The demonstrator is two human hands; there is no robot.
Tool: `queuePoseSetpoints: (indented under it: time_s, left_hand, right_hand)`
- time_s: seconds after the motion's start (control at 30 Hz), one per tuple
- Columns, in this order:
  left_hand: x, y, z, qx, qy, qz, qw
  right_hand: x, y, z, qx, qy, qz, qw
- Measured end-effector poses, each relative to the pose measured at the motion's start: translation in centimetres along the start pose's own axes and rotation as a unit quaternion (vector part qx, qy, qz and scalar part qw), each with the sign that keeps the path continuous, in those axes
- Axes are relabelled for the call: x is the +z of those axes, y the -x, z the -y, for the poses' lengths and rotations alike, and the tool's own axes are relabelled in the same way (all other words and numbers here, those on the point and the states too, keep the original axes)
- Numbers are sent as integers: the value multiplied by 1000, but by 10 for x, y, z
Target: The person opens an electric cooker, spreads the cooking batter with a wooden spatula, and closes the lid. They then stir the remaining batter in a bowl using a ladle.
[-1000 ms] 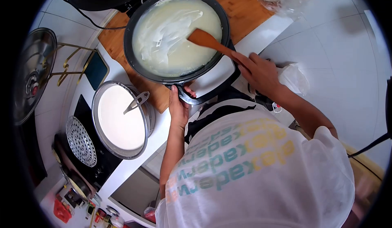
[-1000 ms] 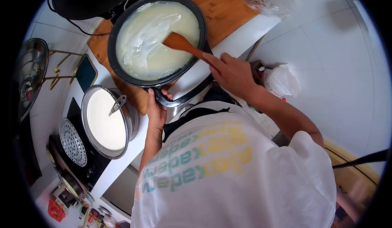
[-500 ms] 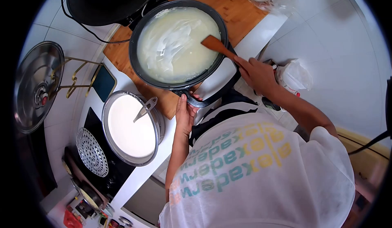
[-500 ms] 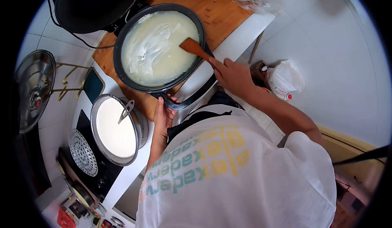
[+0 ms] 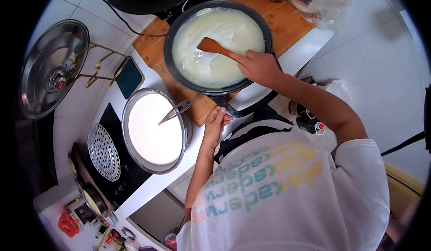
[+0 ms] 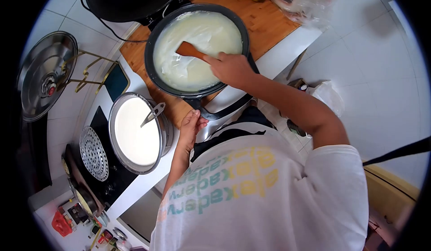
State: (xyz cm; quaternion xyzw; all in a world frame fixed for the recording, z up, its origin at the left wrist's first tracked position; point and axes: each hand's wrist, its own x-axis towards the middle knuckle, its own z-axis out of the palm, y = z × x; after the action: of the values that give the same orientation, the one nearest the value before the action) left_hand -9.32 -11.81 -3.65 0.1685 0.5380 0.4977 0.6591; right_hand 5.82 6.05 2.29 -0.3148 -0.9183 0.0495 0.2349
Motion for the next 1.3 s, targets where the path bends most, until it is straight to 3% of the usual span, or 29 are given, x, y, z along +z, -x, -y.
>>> queuePoseSetpoints:
  time_s: [0.13, 0.23, 0.4, 0.53, 0.77, 0.97, 1.07, 1.3]
  left_hand:
    - [0, 0, 1, -2, -13, 6, 1000]
    - [2, 1, -3, 0, -33, 5, 999]
    - [-1, 1, -6, -6, -64, 9, 998]
    - [1, 2, -9, -10, -50, 10, 999]
    - [-5, -4, 3, -4, -19, 34, 999]
    - [-5, -3, -1, -9, -31, 39, 999]
    - [-6, -3, -2, -13, -42, 35, 998]
    - [-7, -3, 7, -23, -36, 18, 999]
  right_hand:
    - [-44, 65, 7, 0, 45, 109, 993]
    - [-64, 70, 20, 21, 30, 105, 994]
    - [-7, 0, 21, -20, 23, -18, 999]
    - [18, -14, 12, -28, 6, 8, 1000]
    - [-69, 77, -13, -16, 68, 148, 987]
    - [-28, 13, -19, -8, -1, 38, 999]
    - [-11, -3, -23, 5, -14, 58, 998]
    - [-53, 11, -87, -92, 29, 136, 986]
